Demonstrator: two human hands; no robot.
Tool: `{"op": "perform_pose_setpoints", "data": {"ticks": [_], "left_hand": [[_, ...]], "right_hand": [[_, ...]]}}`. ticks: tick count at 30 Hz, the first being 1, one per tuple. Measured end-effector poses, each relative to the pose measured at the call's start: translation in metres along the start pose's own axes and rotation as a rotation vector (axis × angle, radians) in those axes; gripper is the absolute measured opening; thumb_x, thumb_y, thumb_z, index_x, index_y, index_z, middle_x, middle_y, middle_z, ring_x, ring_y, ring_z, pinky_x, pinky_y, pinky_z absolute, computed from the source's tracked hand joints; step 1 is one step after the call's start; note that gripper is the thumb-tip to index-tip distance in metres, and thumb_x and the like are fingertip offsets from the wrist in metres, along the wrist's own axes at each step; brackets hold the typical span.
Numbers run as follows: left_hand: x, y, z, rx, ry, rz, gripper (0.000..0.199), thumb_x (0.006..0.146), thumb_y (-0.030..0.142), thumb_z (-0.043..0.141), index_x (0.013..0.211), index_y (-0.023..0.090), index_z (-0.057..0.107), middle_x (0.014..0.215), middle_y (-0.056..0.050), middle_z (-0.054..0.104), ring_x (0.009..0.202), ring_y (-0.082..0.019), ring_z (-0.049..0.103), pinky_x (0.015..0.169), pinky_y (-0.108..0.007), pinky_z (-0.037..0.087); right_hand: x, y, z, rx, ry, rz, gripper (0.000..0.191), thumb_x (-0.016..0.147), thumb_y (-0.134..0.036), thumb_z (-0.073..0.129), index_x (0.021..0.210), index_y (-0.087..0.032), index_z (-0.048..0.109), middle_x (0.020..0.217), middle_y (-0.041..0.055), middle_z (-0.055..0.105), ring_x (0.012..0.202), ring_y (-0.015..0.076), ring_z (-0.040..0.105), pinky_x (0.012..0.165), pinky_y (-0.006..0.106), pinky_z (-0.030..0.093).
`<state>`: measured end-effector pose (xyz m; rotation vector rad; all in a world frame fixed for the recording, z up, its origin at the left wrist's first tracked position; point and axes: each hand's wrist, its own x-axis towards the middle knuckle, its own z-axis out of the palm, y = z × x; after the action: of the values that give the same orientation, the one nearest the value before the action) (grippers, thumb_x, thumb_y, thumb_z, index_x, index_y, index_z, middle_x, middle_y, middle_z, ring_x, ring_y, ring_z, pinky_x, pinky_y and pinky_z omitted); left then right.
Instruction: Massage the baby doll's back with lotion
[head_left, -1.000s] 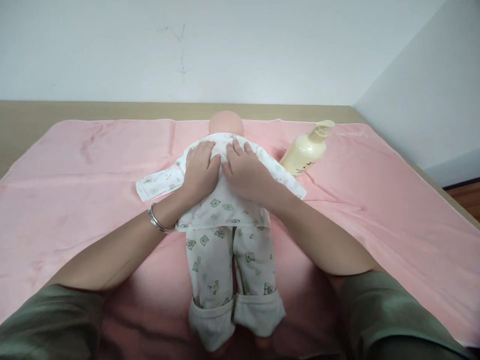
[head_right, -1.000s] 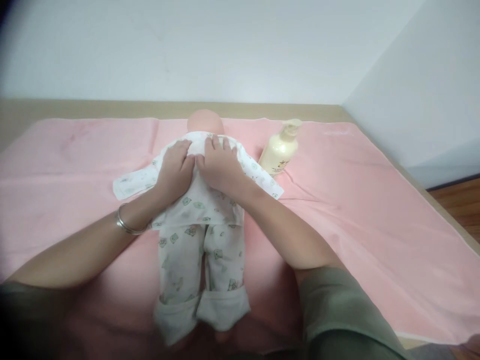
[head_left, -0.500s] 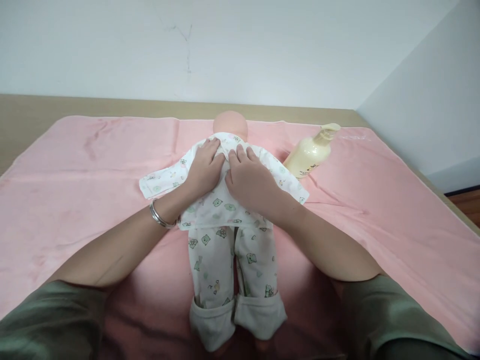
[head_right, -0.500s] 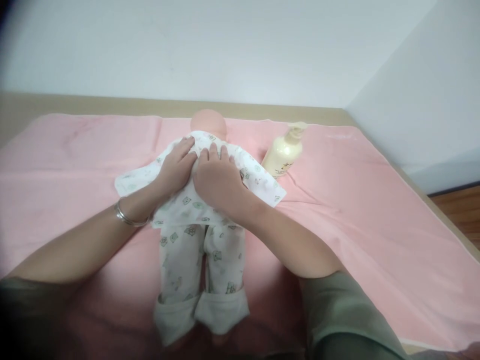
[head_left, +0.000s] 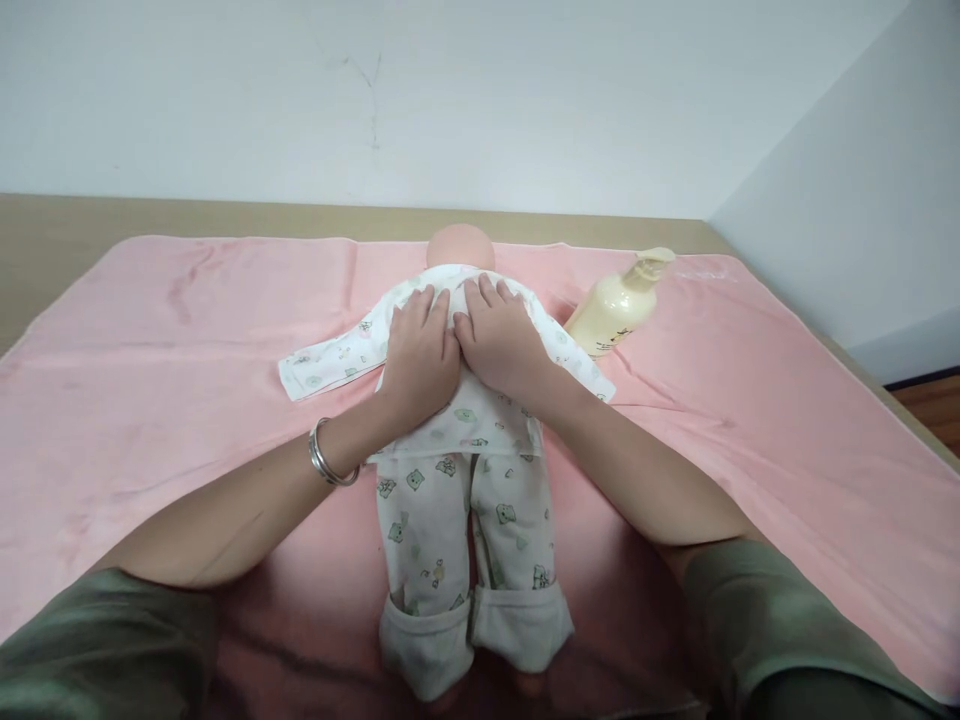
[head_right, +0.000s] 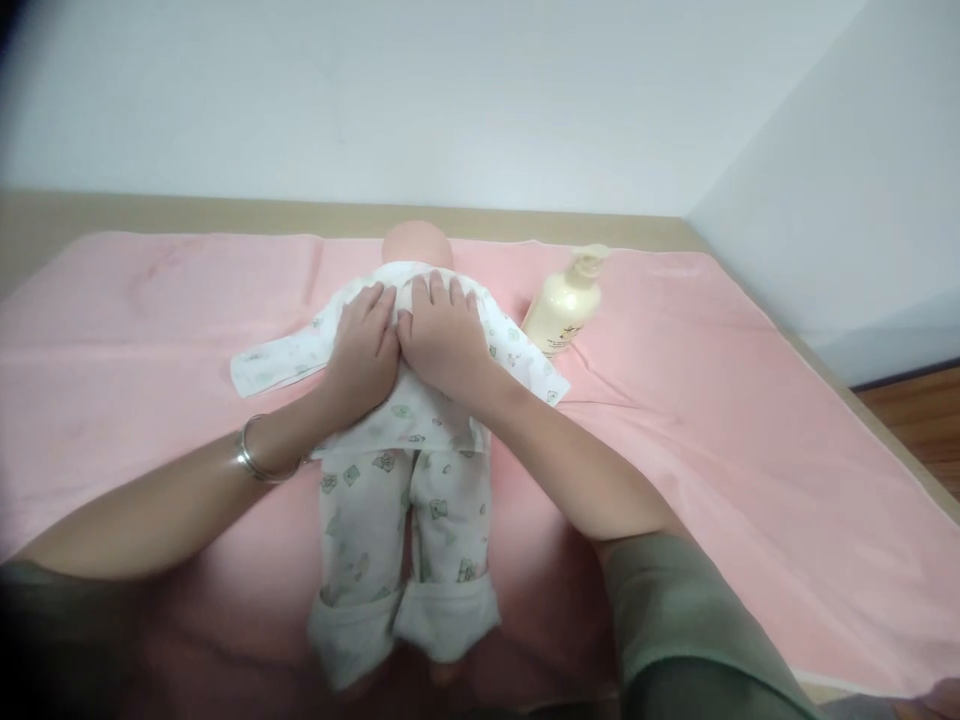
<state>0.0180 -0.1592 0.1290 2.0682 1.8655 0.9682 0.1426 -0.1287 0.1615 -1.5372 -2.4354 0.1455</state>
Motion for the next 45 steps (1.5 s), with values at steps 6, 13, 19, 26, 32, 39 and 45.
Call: {"op": "perform_pose_setpoints", "data": {"ticks": [6, 13, 19, 26, 32, 39, 45], "left_hand": [[0.022, -0.025, -0.002, -0.051, -0.016, 0.017, 0.055, 0.097, 0.033, 0.034, 0.144, 0.012, 0.053, 0.154, -0.015, 0.052, 0.147, -0.03, 0.043, 0.128, -0.051, 0.029], [0.008, -0.009, 0.0, -0.047, -0.001, -0.01, 0.057, 0.097, 0.027, 0.032, 0.147, 0.007, 0.048, 0.16, -0.019, 0.044, 0.154, -0.032, 0.035, 0.131, -0.053, 0.024], [-0.004, 0.005, -0.001, -0.11, -0.057, -0.021, 0.059, 0.097, 0.022, 0.032, 0.153, 0.004, 0.041, 0.167, -0.019, 0.031, 0.16, -0.03, 0.022, 0.133, -0.053, 0.018], [0.025, -0.018, -0.001, -0.21, -0.047, -0.183, 0.059, 0.096, 0.031, 0.035, 0.15, 0.012, 0.047, 0.164, -0.014, 0.039, 0.157, -0.027, 0.029, 0.134, -0.049, 0.018], [0.022, -0.022, 0.005, -0.19, 0.041, -0.134, 0.054, 0.096, 0.032, 0.034, 0.144, 0.015, 0.054, 0.159, -0.013, 0.048, 0.152, -0.026, 0.04, 0.132, -0.048, 0.024], [0.021, -0.016, 0.002, -0.159, 0.037, -0.153, 0.055, 0.093, 0.03, 0.038, 0.143, 0.013, 0.055, 0.158, -0.014, 0.049, 0.153, -0.027, 0.038, 0.132, -0.048, 0.024], [0.016, -0.02, 0.0, -0.105, 0.043, -0.005, 0.049, 0.097, 0.03, 0.034, 0.141, 0.023, 0.057, 0.154, -0.007, 0.054, 0.152, -0.027, 0.04, 0.133, -0.059, 0.004]], "right_hand": [[-0.039, -0.02, -0.002, -0.16, 0.053, -0.14, 0.056, 0.096, -0.014, 0.04, 0.15, 0.002, 0.045, 0.158, 0.0274, 0.042, 0.15, 0.0428, 0.039, 0.124, 0.06, 0.032], [0.004, 0.004, 0.003, 0.064, 0.004, 0.031, 0.06, 0.102, -0.024, 0.032, 0.154, 0.005, 0.036, 0.161, 0.0259, 0.039, 0.153, 0.0386, 0.034, 0.126, 0.055, 0.03], [0.018, 0.015, 0.003, 0.122, -0.03, 0.012, 0.064, 0.101, -0.029, 0.036, 0.155, 0.004, 0.034, 0.163, 0.0266, 0.034, 0.156, 0.0388, 0.027, 0.128, 0.053, 0.023], [-0.015, -0.01, 0.0, -0.067, 0.017, -0.117, 0.058, 0.1, -0.018, 0.035, 0.153, 0.007, 0.037, 0.159, 0.0309, 0.039, 0.152, 0.0401, 0.036, 0.126, 0.052, 0.031], [-0.017, -0.013, -0.002, -0.033, -0.019, -0.115, 0.057, 0.102, -0.018, 0.031, 0.153, 0.005, 0.038, 0.161, 0.0283, 0.036, 0.154, 0.038, 0.033, 0.128, 0.052, 0.028], [0.02, 0.016, 0.012, 0.216, 0.002, 0.031, 0.068, 0.099, -0.033, 0.04, 0.158, 0.0, 0.031, 0.168, 0.0208, 0.028, 0.159, 0.0322, 0.02, 0.132, 0.053, 0.017], [0.009, 0.009, 0.0, 0.153, 0.065, -0.006, 0.068, 0.096, -0.027, 0.044, 0.16, -0.006, 0.028, 0.171, 0.0191, 0.017, 0.16, 0.0372, 0.014, 0.129, 0.06, 0.018]]}}
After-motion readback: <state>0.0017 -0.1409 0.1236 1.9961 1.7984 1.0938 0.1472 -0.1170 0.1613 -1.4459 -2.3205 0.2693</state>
